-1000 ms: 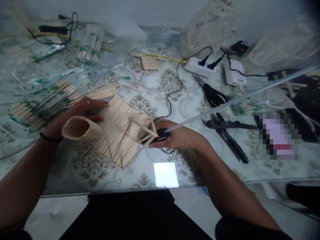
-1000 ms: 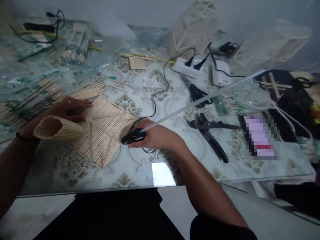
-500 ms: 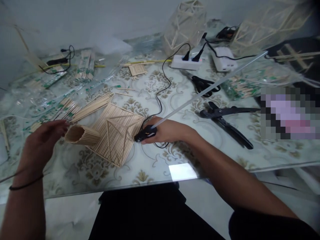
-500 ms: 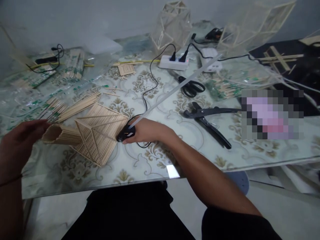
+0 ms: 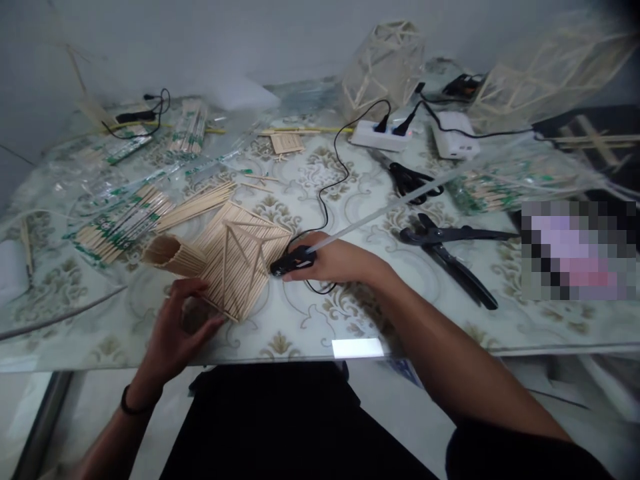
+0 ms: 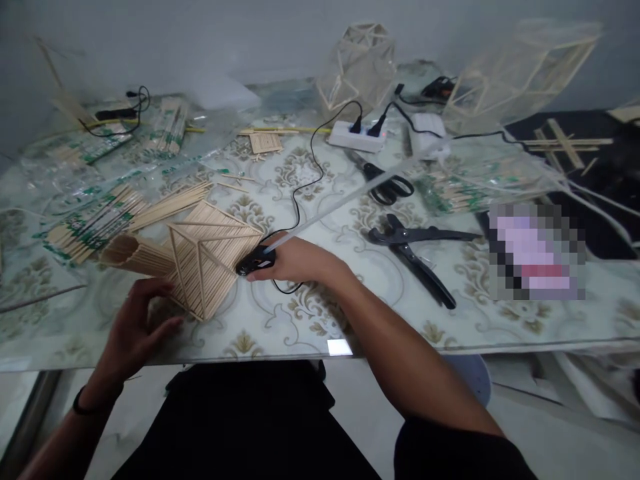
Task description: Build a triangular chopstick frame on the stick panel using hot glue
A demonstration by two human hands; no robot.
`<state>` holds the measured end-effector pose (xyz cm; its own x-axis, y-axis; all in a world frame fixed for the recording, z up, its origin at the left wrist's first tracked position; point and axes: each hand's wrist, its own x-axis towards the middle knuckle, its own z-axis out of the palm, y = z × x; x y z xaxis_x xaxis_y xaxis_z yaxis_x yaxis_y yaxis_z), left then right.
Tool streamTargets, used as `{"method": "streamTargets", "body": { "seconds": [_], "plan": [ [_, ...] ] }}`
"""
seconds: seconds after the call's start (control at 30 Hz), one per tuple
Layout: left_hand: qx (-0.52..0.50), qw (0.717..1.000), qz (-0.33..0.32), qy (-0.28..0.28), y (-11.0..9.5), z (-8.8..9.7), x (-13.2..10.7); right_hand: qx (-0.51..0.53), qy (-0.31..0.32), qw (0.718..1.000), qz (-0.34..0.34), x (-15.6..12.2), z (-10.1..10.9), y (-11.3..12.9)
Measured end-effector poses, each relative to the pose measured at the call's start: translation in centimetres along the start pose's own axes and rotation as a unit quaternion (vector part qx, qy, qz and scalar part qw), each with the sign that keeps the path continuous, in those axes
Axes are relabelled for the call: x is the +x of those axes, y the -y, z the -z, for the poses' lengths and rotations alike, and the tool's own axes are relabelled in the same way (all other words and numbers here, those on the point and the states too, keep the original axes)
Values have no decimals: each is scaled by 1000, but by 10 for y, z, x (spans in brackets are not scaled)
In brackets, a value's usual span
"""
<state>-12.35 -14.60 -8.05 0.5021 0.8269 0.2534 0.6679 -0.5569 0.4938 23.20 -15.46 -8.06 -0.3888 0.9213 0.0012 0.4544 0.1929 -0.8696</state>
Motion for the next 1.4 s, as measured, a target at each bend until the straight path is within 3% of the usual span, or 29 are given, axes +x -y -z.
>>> {"method": "streamTargets", "body": {
  "seconds": [0.1, 0.33, 0.47, 0.57, 0.67, 0.77, 0.83, 0.97, 1.17, 1.27, 1.4],
  "plan": [
    [3, 999, -42, 35, -8, -13, -3, -1, -7, 1000, -17, -3, 0, 0],
    [86, 993, -72, 30, -13, -28, -2, -46, -9, 999, 6, -5, -1, -1],
    [84, 992, -81, 42, -13, -29, -2, -37, 5, 999, 21, -4, -2, 4],
    [84, 993, -75, 42, -13, -28, -3, 4, -6, 1000, -11, -8, 0, 10],
    [66, 995, -73, 36, -12, -26, -3, 53, -23, 997, -43, -16, 8, 22],
    [32, 997, -70, 26, -11, -26, -5, 63, -36, 997, -30, -24, 19, 37],
    [11, 998, -57, -10, -15, -27, -6, 51, -54, 997, -1, -28, 25, 47],
    [-23, 987, -64, -149, -42, -25, -1, 34, -97, 992, 71, -32, 30, 58],
    [-80, 963, -145, -214, -91, -10, 40, -3, -168, 981, 99, -34, 23, 67],
    [-77, 957, -151, -235, -102, -9, 59, -24, -199, 976, 89, -35, 19, 71],
    [-44, 954, -149, -255, -112, -15, 66, -29, -235, 969, 70, -37, 16, 68]
  ]
}}
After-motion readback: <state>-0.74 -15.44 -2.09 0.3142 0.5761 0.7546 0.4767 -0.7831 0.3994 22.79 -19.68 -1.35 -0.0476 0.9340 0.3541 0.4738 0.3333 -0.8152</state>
